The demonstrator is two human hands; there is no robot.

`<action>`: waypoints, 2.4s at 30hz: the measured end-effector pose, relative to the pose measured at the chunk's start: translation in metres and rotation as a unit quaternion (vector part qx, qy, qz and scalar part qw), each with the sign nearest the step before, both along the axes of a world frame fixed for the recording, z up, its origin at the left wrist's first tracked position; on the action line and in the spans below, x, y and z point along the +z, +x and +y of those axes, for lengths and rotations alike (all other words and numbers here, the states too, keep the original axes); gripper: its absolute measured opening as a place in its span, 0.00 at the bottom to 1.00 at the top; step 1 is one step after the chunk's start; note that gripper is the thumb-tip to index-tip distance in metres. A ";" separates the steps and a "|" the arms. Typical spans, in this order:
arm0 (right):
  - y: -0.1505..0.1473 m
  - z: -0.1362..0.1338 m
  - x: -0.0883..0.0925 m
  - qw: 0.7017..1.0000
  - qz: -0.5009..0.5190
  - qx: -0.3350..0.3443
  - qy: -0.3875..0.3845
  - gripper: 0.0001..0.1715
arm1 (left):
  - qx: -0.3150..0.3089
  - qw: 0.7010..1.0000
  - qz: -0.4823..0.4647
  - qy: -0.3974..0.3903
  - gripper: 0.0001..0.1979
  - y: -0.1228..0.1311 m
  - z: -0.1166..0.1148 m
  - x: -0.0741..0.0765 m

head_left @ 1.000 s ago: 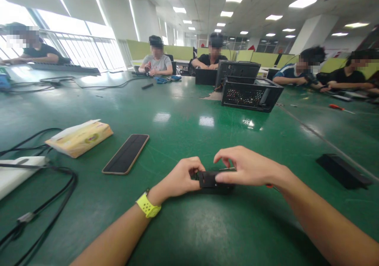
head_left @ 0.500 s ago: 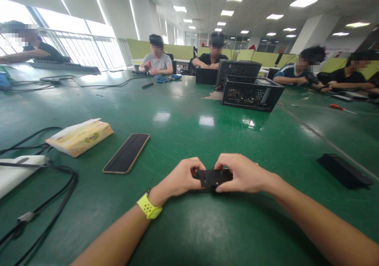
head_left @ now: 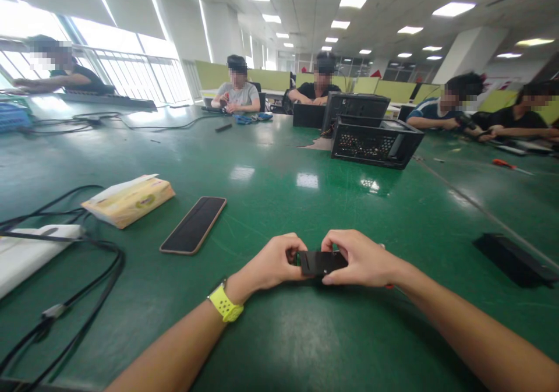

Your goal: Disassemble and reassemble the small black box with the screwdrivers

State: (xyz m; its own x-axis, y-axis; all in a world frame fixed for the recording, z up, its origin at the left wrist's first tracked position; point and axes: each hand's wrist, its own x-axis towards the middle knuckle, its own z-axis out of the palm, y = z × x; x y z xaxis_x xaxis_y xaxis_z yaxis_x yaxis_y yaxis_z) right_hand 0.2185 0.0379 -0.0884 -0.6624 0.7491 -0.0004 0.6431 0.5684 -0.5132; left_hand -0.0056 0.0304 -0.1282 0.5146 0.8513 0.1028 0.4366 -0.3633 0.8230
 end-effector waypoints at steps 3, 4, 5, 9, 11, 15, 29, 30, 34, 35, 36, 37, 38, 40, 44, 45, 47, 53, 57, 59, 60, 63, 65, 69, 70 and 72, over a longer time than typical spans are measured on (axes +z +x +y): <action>-0.004 -0.005 0.000 0.999 -0.031 -0.033 0.025 0.24 | -0.020 1.000 -0.003 0.017 0.18 -0.002 -0.003 0.005; -0.004 -0.007 0.000 0.998 -0.042 -0.046 0.030 0.25 | -0.030 0.999 -0.002 0.020 0.23 -0.002 -0.004 0.006; -0.005 -0.008 0.000 0.996 -0.051 -0.059 0.035 0.26 | -0.034 0.999 0.001 0.024 0.27 -0.002 -0.005 0.008; -0.005 -0.009 0.001 0.994 -0.070 -0.063 0.058 0.31 | -0.010 0.998 0.036 0.056 0.24 -0.001 -0.006 0.010; -0.003 -0.007 0.002 0.995 -0.069 -0.035 0.056 0.31 | -0.016 0.996 0.054 0.074 0.21 0.000 -0.005 0.009; 0.006 -0.003 0.009 0.997 -0.073 0.007 0.022 0.27 | -0.026 0.992 0.073 0.096 0.22 0.000 -0.004 0.007; 0.026 -0.013 0.000 0.996 -0.033 -0.073 -0.041 0.24 | -0.007 0.986 0.097 0.132 0.19 0.001 -0.011 0.012; 0.027 -0.015 -0.001 0.996 -0.026 -0.080 -0.044 0.24 | -0.008 0.986 0.098 0.133 0.19 0.001 -0.010 0.012; 0.031 -0.018 -0.005 0.993 -0.012 -0.098 -0.059 0.25 | -0.013 0.985 0.109 0.133 0.23 0.000 -0.007 0.010; 0.032 -0.018 -0.005 0.993 -0.009 -0.100 -0.064 0.25 | -0.013 0.985 0.111 0.130 0.23 0.000 -0.006 0.010; 0.033 -0.018 -0.006 0.992 -0.006 -0.102 -0.068 0.25 | -0.012 0.986 0.110 0.126 0.24 0.001 -0.006 0.010; 0.034 -0.017 -0.006 0.992 -0.002 -0.102 -0.071 0.25 | -0.012 0.986 0.108 0.123 0.24 0.001 -0.005 0.009; 0.035 -0.017 -0.006 0.992 0.002 -0.101 -0.073 0.25 | -0.013 0.987 0.104 0.121 0.25 0.001 -0.005 0.009; 0.038 -0.017 -0.007 0.992 0.012 -0.098 -0.078 0.24 | -0.013 0.987 0.098 0.123 0.24 0.002 -0.005 0.009; 0.043 -0.017 -0.006 0.992 0.019 -0.090 -0.085 0.24 | -0.019 0.987 0.097 0.128 0.23 0.002 -0.005 0.010; 0.044 -0.017 -0.006 0.993 0.015 -0.087 -0.082 0.25 | -0.024 0.987 0.096 0.126 0.23 0.002 -0.005 0.010; 0.045 -0.016 -0.006 0.995 0.004 -0.077 -0.067 0.27 | -0.032 0.988 0.093 0.120 0.23 0.001 -0.005 0.011; 0.046 -0.018 -0.003 0.999 -0.005 -0.050 -0.020 0.26 | -0.017 0.990 0.082 0.117 0.27 0.001 -0.006 0.009; 0.045 -0.020 -0.003 0.999 0.000 -0.041 -0.011 0.25 | -0.009 0.990 0.064 0.125 0.27 0.001 -0.005 0.008; 0.045 -0.020 -0.003 0.999 -0.001 -0.046 -0.009 0.23 | -0.003 0.989 0.059 0.138 0.26 0.001 -0.005 0.008; 0.045 -0.020 -0.004 0.999 -0.001 -0.049 -0.009 0.23 | -0.001 0.988 0.056 0.143 0.26 0.002 -0.004 0.008; 0.044 -0.021 -0.004 0.999 0.004 -0.053 -0.010 0.21 | 0.002 0.989 0.047 0.141 0.25 0.001 -0.004 0.007; 0.044 -0.022 -0.005 0.998 0.010 -0.054 -0.011 0.21 | 0.001 0.991 0.037 0.127 0.24 0.001 -0.004 0.007; 0.042 -0.023 -0.005 0.998 0.018 -0.057 -0.020 0.23 | -0.008 0.995 0.024 0.093 0.20 0.000 -0.002 0.005; 0.041 -0.023 -0.005 0.998 0.019 -0.057 -0.023 0.23 | -0.006 0.996 0.023 0.090 0.20 0.000 -0.001 0.004; 0.040 -0.023 -0.005 0.998 0.020 -0.060 -0.027 0.24 | 0.000 0.996 0.022 0.091 0.19 0.001 -0.001 0.002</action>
State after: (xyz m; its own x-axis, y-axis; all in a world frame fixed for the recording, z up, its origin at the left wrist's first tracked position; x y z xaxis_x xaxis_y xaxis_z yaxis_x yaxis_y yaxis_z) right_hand 0.2589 0.0150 -0.0931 -0.5685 0.8225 -0.0193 0.6835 0.4591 -0.5675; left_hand -0.0045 0.0295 -0.1259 0.5220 0.8206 0.2326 0.4715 -0.5049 0.7230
